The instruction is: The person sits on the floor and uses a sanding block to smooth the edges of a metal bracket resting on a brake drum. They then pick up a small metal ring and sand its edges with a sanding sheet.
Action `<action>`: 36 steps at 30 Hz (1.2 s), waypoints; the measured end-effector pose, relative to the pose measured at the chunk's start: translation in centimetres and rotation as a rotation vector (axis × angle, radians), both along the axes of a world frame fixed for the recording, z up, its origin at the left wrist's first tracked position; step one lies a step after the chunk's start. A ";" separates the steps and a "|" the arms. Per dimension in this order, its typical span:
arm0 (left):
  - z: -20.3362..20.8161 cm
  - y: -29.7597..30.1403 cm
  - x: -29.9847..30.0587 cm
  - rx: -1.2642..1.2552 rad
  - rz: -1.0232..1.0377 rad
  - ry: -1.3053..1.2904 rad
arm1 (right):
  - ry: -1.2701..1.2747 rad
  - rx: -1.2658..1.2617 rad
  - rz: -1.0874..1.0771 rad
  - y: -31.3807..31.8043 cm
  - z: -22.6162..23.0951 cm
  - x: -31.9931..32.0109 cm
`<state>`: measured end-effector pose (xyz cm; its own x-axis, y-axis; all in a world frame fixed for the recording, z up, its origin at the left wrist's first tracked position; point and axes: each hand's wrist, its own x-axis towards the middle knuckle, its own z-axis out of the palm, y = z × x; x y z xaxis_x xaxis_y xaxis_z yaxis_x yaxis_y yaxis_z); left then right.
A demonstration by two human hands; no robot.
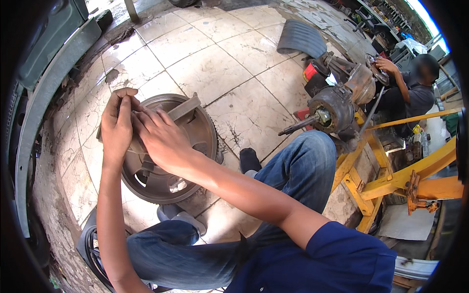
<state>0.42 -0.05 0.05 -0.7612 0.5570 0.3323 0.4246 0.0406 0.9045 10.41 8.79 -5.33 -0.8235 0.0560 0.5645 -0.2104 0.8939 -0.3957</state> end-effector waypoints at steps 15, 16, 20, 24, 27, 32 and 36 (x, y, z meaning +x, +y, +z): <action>0.4 0.1 0.0 -0.098 0.033 -0.019 | -0.250 0.085 -0.267 6.2 -2.8 1.0; 0.1 0.2 0.0 -0.079 0.044 -0.037 | -0.268 0.041 -0.193 4.9 -1.7 1.1; -0.8 0.2 -0.4 0.015 0.071 0.104 | -0.143 0.035 -0.088 -1.0 -0.6 -0.2; -0.7 0.5 -0.5 0.049 0.073 0.099 | -0.142 0.052 -0.125 -2.5 0.7 -1.0; -0.6 0.6 -0.6 0.043 0.058 0.077 | -0.084 0.027 -0.109 -2.0 0.2 -1.1; -0.8 -0.2 -1.1 0.028 -0.031 0.117 | -0.063 0.059 -0.005 0.0 -0.1 0.2; -1.0 0.3 -0.5 0.040 -0.024 0.122 | -0.196 0.104 -0.065 4.2 -1.4 1.5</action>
<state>-0.11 0.22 -0.92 -0.7007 0.5587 0.4437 0.5317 -0.0058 0.8469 11.88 13.03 -6.76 -0.9144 0.0620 0.4000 -0.0798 0.9412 -0.3283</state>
